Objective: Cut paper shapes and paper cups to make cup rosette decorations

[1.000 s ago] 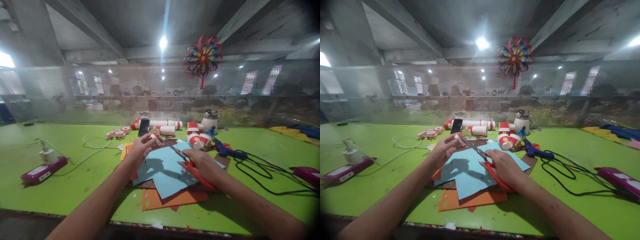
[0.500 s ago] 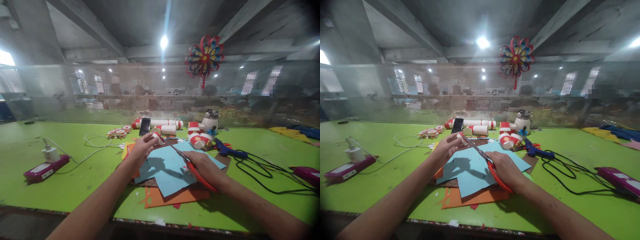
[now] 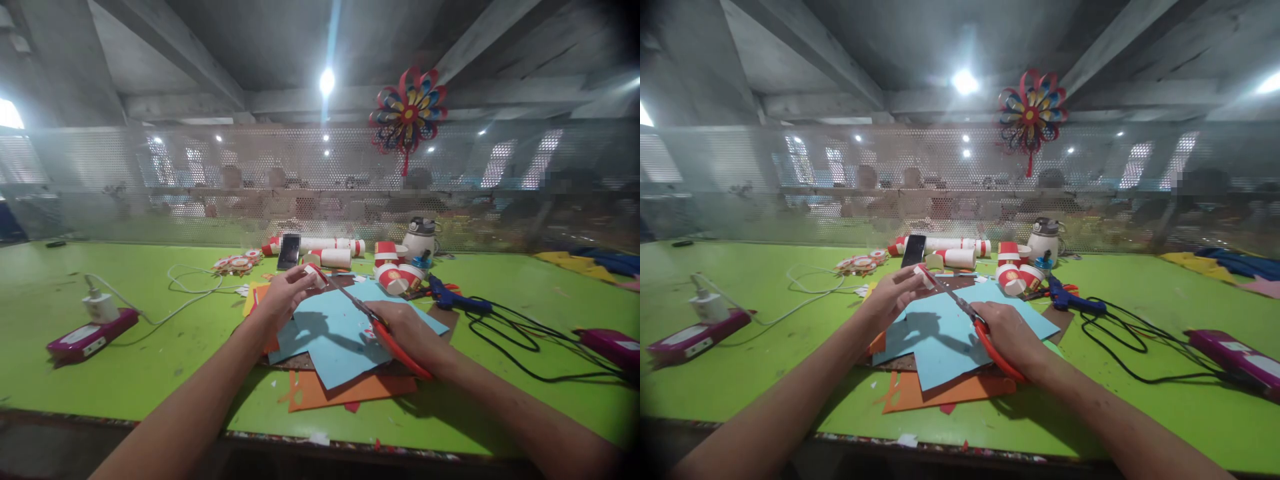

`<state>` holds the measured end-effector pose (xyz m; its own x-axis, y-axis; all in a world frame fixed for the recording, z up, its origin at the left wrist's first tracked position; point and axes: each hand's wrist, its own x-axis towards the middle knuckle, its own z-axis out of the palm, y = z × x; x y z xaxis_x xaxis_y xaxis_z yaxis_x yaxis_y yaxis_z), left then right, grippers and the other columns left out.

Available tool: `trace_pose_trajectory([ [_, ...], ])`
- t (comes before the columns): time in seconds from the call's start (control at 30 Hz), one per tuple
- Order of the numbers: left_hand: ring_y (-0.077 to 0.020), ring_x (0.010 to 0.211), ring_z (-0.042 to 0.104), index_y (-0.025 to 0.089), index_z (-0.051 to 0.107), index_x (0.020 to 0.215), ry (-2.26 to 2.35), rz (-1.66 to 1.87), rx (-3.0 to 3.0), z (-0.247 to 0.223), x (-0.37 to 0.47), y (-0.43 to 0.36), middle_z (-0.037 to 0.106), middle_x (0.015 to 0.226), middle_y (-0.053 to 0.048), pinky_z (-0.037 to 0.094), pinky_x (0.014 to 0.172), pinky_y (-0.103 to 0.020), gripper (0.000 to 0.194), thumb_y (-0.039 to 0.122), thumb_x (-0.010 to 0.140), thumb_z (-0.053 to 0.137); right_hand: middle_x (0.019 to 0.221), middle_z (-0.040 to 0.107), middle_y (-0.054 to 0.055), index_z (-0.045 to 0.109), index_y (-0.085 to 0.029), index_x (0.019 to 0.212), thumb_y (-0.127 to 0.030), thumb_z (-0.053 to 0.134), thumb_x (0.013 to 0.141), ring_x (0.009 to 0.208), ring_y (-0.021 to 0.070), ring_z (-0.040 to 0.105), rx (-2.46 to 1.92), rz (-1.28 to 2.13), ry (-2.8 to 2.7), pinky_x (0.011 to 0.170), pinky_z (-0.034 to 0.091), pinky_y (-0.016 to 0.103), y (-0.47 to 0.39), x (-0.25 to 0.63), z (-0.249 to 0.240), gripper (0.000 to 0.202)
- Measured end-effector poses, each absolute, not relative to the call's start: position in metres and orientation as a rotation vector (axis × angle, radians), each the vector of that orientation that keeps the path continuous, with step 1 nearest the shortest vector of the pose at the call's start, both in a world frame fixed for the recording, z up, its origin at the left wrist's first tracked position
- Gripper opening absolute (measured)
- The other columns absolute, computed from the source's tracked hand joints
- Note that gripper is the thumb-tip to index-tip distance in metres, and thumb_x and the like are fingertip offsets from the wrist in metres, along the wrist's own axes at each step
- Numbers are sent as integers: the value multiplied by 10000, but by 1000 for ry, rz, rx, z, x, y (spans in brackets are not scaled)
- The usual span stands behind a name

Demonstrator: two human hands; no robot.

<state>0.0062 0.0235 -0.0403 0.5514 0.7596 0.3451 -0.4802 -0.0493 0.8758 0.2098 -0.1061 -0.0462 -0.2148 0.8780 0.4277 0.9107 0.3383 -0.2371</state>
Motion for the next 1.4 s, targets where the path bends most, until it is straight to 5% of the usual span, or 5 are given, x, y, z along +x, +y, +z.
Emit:
trace_pose_trajectory([
  [0.5, -242, 909, 632, 109, 672, 990, 284, 1019, 1316, -41, 6, 24, 681, 982, -146, 461, 872, -414, 337, 261, 696, 733, 956, 686, 86, 616, -190, 1125, -150, 499, 788, 858, 236, 619, -1527, -114, -2113, 754, 460, 322, -102, 215, -47, 359],
  [1.4, -265, 946, 620, 129, 676, 1026, 315, 1025, 1341, -42, 5, 24, 680, 931, -118, 447, 875, -429, 386, 282, 678, 746, 744, 657, 26, 631, -177, 897, -121, 471, 796, 683, 175, 583, -1591, -28, -2107, 629, 407, 254, -106, 208, -47, 197],
])
